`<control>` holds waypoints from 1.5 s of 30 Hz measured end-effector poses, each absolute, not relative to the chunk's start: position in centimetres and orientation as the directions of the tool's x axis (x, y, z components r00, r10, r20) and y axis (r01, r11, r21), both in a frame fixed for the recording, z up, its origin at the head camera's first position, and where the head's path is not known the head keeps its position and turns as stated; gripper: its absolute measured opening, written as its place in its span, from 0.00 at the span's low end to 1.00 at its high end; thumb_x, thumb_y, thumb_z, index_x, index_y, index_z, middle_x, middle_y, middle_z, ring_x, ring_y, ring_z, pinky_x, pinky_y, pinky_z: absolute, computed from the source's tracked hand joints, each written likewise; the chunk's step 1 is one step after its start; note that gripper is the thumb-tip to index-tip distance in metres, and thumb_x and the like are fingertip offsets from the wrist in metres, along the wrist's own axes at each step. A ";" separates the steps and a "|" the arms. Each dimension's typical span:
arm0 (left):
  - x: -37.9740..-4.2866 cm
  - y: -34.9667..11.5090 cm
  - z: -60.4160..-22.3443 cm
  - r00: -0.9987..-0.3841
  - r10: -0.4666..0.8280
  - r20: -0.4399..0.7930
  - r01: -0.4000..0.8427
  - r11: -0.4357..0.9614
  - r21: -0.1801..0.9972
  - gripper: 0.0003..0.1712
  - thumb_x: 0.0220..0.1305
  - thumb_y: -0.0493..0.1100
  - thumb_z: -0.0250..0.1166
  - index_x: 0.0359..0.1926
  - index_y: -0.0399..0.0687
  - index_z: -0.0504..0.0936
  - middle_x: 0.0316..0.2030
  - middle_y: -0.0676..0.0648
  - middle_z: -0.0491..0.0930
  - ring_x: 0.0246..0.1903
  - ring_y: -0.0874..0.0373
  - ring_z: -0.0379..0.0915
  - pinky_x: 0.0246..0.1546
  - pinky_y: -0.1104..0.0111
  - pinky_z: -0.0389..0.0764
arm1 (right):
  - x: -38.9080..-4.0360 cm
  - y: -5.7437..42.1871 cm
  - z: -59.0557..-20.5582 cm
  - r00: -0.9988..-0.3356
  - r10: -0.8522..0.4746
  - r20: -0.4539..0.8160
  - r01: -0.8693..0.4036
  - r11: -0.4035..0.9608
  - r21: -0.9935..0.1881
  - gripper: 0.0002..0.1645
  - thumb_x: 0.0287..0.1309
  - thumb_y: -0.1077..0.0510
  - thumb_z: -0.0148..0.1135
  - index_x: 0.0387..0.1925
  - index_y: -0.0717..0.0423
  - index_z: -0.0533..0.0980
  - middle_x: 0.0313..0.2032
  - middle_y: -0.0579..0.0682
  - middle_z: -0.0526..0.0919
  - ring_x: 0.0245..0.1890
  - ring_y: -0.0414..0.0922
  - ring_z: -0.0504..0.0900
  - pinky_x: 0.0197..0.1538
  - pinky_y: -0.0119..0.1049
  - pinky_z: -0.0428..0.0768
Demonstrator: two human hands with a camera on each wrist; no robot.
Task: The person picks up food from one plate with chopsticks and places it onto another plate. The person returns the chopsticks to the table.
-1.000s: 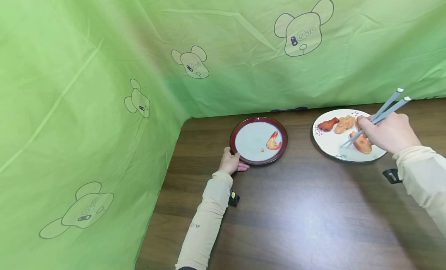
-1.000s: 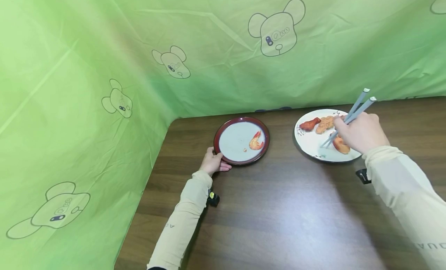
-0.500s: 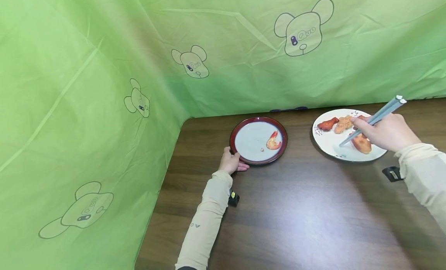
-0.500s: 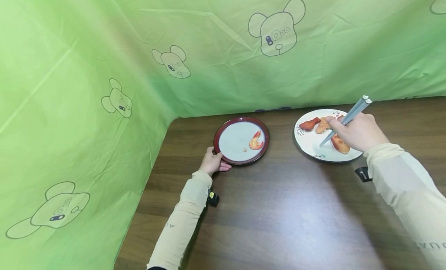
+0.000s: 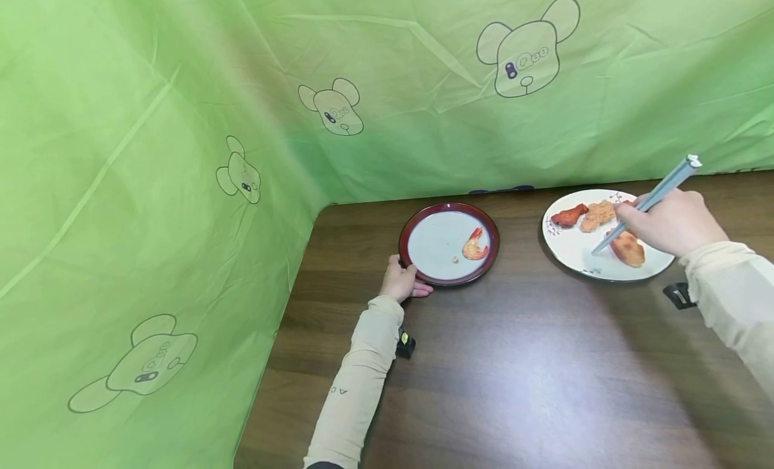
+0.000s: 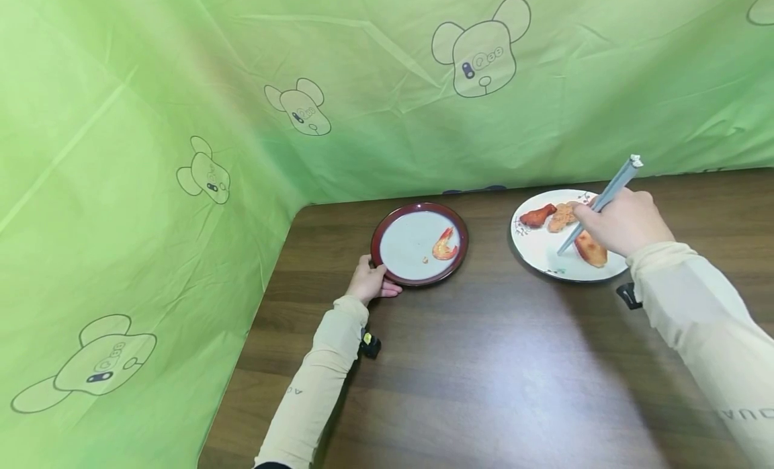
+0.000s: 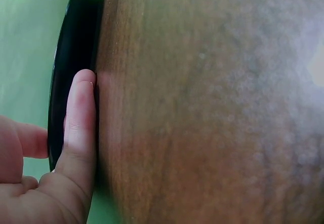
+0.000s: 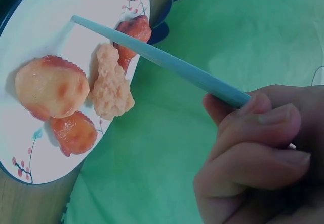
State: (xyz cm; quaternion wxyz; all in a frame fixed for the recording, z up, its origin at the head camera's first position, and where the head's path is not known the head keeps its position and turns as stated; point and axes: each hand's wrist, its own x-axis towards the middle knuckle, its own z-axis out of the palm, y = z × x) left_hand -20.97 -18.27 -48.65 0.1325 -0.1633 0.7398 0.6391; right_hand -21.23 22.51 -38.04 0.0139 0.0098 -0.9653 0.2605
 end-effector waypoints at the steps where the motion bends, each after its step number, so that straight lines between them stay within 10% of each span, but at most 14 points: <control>1: -20.9 -18.2 -48.6 -0.910 -0.075 -0.407 -0.414 0.128 0.901 0.32 0.72 0.35 0.43 0.71 0.38 0.42 0.36 0.26 0.81 0.26 0.44 0.85 0.31 0.60 0.89 | -21.3 22.5 -38.1 -0.999 -0.023 0.033 -0.036 0.865 -0.500 0.26 0.62 0.44 0.47 0.14 0.55 0.68 0.13 0.48 0.68 0.20 0.51 0.67 0.18 0.36 0.62; 33: -20.6 -18.0 -48.0 -0.918 -0.080 -0.389 -0.396 0.129 0.909 0.28 0.72 0.34 0.44 0.69 0.36 0.46 0.38 0.23 0.80 0.22 0.49 0.84 0.26 0.63 0.89 | -21.8 22.7 -38.4 -0.998 -0.034 0.054 -0.058 0.832 -0.552 0.31 0.66 0.39 0.45 0.30 0.58 0.82 0.16 0.49 0.78 0.22 0.44 0.70 0.21 0.34 0.64; 45: -20.8 -18.1 -48.5 -0.918 -0.079 -0.388 -0.396 0.124 0.910 0.28 0.72 0.35 0.44 0.68 0.37 0.47 0.35 0.26 0.81 0.18 0.54 0.82 0.25 0.64 0.89 | -22.1 23.3 -38.7 -0.961 0.276 -0.018 0.157 0.490 -0.857 0.20 0.62 0.33 0.50 0.16 0.20 0.77 0.10 0.24 0.75 0.15 0.27 0.71 0.18 0.29 0.67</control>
